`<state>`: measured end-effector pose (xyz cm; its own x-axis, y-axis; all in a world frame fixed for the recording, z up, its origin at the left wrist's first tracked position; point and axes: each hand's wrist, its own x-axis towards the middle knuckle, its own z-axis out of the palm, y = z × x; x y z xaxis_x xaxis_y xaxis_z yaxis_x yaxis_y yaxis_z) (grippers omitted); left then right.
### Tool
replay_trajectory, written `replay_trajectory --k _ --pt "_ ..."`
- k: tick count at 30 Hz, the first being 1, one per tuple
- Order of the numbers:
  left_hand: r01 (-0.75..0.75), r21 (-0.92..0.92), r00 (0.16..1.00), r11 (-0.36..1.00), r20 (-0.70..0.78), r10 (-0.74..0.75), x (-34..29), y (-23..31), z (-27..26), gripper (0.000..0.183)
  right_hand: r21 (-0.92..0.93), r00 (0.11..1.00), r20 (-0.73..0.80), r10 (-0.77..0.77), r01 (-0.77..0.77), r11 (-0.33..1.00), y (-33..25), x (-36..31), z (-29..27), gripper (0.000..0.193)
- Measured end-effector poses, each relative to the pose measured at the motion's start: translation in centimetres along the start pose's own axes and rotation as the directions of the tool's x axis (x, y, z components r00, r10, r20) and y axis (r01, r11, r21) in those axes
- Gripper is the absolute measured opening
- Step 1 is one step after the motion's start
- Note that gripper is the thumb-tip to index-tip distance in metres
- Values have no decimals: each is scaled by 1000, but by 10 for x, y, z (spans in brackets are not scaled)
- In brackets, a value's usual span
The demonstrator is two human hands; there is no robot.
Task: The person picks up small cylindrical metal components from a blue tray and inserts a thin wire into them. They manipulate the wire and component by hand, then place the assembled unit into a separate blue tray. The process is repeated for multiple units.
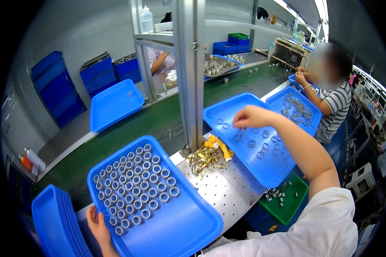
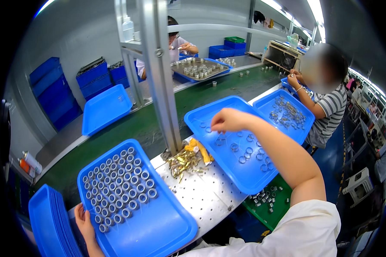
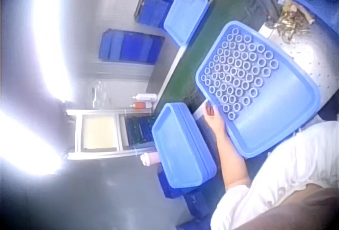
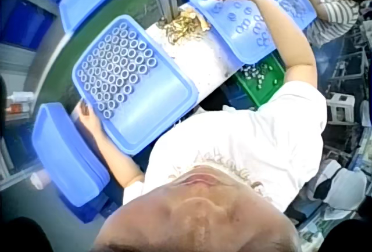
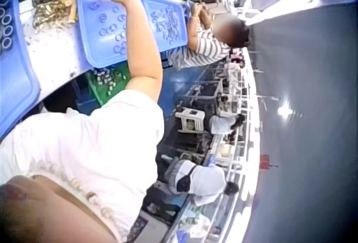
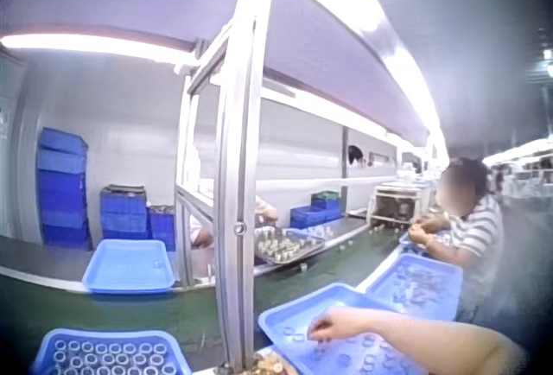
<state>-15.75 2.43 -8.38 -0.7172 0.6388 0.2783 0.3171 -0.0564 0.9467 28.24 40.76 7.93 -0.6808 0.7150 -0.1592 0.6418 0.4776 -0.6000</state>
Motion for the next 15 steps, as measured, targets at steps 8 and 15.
replay_trajectory --k 8,15 --pt "171 204 985 964 -62 -162 -4 23 5 43 -252 824 -549 137 -320 913 203 132 -102 19" --pt "142 332 990 933 -57 -130 -11 37 6 43 -521 862 -504 -50 -257 814 232 247 -83 23"
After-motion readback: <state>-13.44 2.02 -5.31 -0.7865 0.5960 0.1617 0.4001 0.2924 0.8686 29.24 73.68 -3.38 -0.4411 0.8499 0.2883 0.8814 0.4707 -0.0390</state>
